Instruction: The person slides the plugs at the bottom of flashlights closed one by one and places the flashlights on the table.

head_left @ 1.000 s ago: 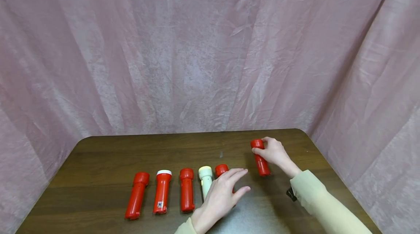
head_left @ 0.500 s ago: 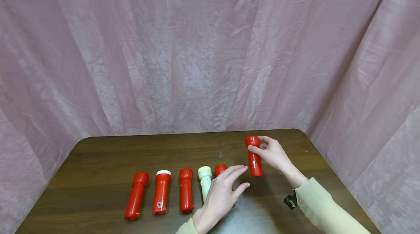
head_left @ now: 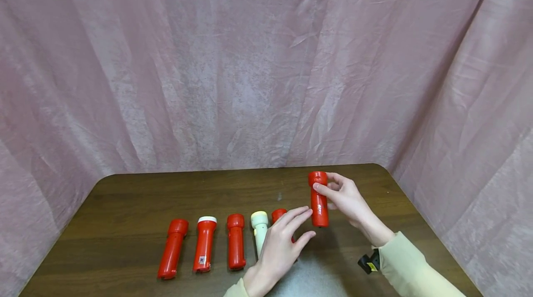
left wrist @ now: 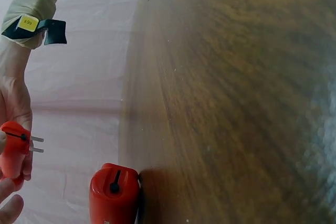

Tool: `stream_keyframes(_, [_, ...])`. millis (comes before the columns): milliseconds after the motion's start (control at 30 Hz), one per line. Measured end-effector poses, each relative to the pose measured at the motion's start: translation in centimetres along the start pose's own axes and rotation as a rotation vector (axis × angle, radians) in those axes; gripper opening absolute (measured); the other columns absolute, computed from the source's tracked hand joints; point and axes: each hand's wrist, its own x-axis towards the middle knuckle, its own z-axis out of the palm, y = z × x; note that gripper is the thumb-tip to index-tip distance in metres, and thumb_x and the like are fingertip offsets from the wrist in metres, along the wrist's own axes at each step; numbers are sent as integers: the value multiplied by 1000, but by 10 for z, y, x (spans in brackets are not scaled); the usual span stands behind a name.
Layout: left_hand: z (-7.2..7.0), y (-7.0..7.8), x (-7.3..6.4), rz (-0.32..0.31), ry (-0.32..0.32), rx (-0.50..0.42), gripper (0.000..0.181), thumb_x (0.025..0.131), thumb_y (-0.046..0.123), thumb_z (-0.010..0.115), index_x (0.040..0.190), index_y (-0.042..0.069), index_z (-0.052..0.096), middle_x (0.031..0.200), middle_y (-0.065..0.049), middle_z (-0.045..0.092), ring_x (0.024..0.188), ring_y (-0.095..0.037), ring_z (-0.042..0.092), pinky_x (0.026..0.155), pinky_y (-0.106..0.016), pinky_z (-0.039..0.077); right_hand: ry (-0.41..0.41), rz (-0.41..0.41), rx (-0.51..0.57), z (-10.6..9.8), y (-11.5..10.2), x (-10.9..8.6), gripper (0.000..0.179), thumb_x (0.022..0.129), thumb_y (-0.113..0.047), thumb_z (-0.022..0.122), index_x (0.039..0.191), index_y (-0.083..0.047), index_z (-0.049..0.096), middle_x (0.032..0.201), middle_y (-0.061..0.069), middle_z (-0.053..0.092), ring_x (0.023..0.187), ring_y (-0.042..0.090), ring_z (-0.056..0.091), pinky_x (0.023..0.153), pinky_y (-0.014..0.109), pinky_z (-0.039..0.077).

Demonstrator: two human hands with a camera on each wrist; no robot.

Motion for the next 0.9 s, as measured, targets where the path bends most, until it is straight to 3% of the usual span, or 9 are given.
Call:
stream_keyframes(233, [0,0,1,68,40,35,52,83,20,89,132,15,73,134,-2,74,118,-17,74,98,-26,59,-17,-29,82,-1,-4,-7,53,103,-16,64,147,7,45,101,-4,70,90,8,71,80,37,67])
stream_keyframes(567, [-3,-2,1,130,45,57,55,82,13,90,134,14,72,136,-3,73,118,-17,74,99,-23,59,-39,-50,174,1,-10,-17,56,105,-16,59,152,8,40,115,-7,69,98,8,71,81,33,66])
stream_keyframes(900, [-9,-7,5,322,142,96,62,72,9,94,131,8,73,132,-8,74,112,-19,76,98,-23,60,-67,-27,244,7,-10,-24,58,107,-17,55,154,10,35,108,-14,73,93,7,71,80,30,64])
